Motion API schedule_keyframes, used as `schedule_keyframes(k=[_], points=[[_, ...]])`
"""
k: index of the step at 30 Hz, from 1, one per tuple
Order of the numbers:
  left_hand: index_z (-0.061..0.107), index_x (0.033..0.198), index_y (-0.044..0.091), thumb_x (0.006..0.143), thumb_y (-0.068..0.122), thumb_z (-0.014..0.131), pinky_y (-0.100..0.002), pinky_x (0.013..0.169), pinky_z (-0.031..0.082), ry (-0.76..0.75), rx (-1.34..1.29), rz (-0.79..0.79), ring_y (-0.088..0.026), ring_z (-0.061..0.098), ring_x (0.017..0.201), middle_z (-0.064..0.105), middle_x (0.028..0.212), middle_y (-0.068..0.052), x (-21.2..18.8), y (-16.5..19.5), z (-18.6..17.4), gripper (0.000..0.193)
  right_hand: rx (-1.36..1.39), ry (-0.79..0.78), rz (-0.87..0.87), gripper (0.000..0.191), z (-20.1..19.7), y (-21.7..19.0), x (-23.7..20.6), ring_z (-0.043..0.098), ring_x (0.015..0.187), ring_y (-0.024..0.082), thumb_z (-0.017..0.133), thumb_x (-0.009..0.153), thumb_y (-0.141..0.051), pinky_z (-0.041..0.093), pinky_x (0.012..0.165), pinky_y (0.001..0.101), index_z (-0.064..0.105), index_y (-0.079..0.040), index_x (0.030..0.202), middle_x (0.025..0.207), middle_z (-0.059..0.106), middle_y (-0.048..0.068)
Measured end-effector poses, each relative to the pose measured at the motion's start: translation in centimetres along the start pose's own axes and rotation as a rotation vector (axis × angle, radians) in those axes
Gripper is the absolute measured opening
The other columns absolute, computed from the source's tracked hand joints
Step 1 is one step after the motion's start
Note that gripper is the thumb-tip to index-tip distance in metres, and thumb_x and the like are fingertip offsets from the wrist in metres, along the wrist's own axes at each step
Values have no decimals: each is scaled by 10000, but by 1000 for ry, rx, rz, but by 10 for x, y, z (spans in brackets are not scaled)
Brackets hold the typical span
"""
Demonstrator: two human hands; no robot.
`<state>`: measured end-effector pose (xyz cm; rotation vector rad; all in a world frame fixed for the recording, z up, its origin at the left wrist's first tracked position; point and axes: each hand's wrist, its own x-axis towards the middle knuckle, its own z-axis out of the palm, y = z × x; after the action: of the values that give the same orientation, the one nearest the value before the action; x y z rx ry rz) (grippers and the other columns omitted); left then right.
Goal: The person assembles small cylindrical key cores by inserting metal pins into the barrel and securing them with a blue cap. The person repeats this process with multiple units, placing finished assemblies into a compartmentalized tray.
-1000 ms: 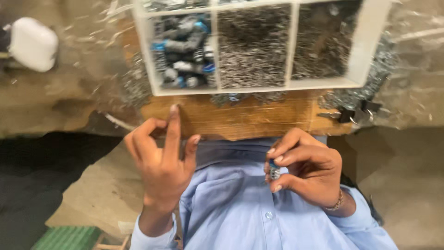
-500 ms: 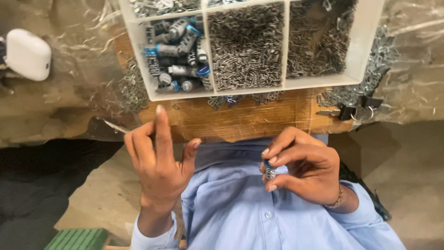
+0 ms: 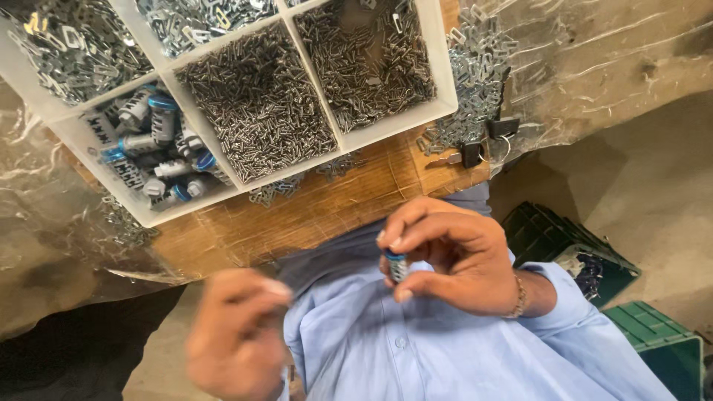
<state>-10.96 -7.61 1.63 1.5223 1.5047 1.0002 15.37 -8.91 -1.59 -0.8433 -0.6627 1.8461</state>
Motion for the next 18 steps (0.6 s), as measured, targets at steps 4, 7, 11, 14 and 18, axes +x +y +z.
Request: schedule_keyframes(k=[4,7,11,14,18], points=[[735,1016,36,706,-48,762,-384,787,541,-267,312,232,-304,652,891,710,991,-85,16,19,10,322,-42,63,17,339,-5,1,-3,720,1070,253,776,897,147,681,881,358,639,72,1197,1309,601,223],[717,1043,40,724,-44,763,-379,811,552,-326,172,314,-299,650,931,707,1028,-91,34,25,27,333,-16,101,25,367,-12,5,-3,711,1077,240,801,873,114,676,882,346,653,61,1204,1306,613,219],[726,1115,45,793,-24,823,-350,820,560,-392,-61,383,-267,644,954,693,1066,-86,44,27,58,344,-206,75,-27,371,-23,1,-7,661,1142,186,812,883,75,607,949,278,681,35,1228,1275,631,198],[728,1094,34,753,-24,803,-375,794,547,-404,37,421,-281,628,937,689,1067,-89,45,28,66,354,-215,119,-27,409,-25,-2,-10,667,1071,151,848,846,68,606,892,250,703,34,1227,1264,653,191],[747,1110,43,732,-5,805,-353,782,539,-450,69,423,-272,621,914,674,1055,-84,46,27,54,386,-96,137,28,366,-15,6,-7,689,1039,172,840,849,75,641,866,282,717,38,1193,1217,645,168]])
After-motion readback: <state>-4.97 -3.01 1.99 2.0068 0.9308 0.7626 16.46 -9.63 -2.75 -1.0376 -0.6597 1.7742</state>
